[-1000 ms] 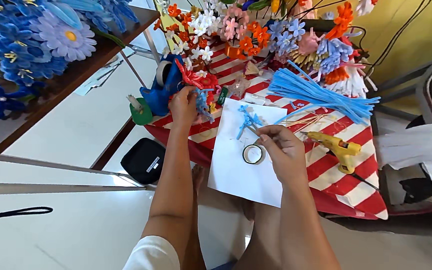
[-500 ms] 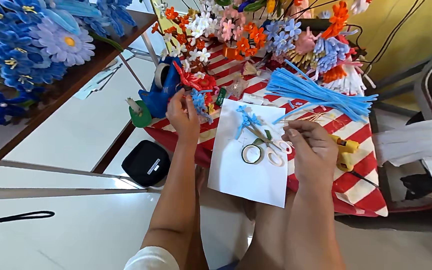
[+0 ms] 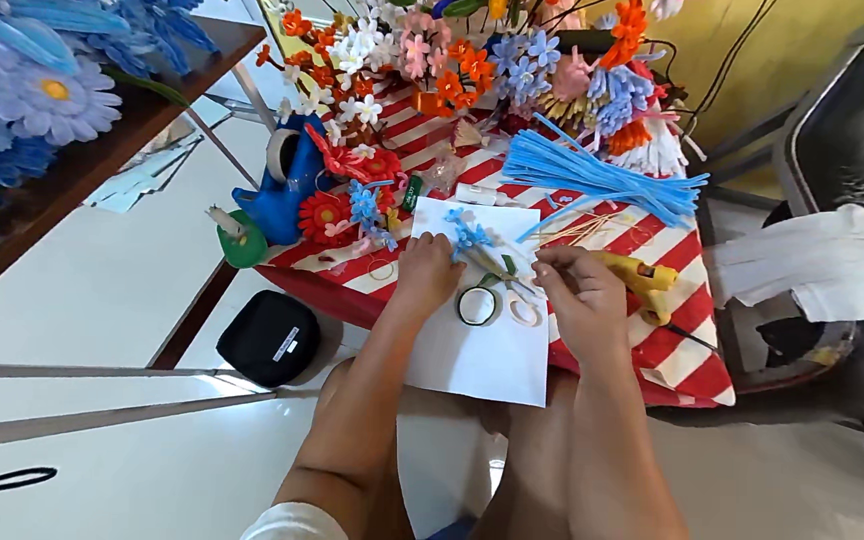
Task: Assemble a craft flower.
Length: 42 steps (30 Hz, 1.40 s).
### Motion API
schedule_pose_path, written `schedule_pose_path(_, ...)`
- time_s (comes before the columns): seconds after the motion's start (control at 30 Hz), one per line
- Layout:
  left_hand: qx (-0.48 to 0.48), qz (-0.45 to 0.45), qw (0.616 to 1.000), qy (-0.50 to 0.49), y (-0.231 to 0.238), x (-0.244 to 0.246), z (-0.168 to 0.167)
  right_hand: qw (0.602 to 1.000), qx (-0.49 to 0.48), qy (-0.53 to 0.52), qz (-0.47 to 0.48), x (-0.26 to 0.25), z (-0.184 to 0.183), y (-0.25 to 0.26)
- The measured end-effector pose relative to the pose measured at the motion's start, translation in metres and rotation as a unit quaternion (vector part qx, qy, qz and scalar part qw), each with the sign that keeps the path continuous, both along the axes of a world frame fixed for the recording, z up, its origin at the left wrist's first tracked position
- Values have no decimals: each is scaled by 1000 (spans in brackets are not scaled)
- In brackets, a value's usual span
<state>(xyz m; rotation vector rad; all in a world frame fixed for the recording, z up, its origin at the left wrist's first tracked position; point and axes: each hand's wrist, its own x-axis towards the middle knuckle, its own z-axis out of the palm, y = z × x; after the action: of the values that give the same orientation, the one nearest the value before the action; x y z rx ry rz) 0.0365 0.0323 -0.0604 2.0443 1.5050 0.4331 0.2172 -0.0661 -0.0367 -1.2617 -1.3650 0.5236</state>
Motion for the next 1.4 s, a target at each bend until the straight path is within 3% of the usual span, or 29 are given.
schedule_pose_path(0.07,-13,5,1000,17,2,0,1,990,-83,-111,-8,6,-1,-2)
schedule_pose_path(0.2,-24,11,998,48,7,0,3,925,-242,-293,8,5,1,1)
schedule_pose_path(0.47,36,81,996,18,11,-5,6,867,-357,-347,34,3,5,12)
schedule_pose_path(0.57,90,104,987,-86,9,-6,3,871,-357,-337,38,6,5,12)
schedule_pose_path(0.67,130,48,974,-179,8,-5,-2,889,-327,-320,22,7,2,11)
schedule_pose_path(0.83,85,10,991,-104,10,-11,1,928,-218,-295,70,5,-5,8)
schedule_pose_path(1.1,116,10,991,-71,13,-21,-13,923,-203,-318,77,-22,-10,12)
schedule_pose_path(1.3,151,-15,968,-200,8,-32,-8,901,-228,-361,80,-37,-16,19)
schedule_pose_path(1.4,186,-72,960,-195,11,-38,-14,909,-208,-350,85,-35,-17,22)
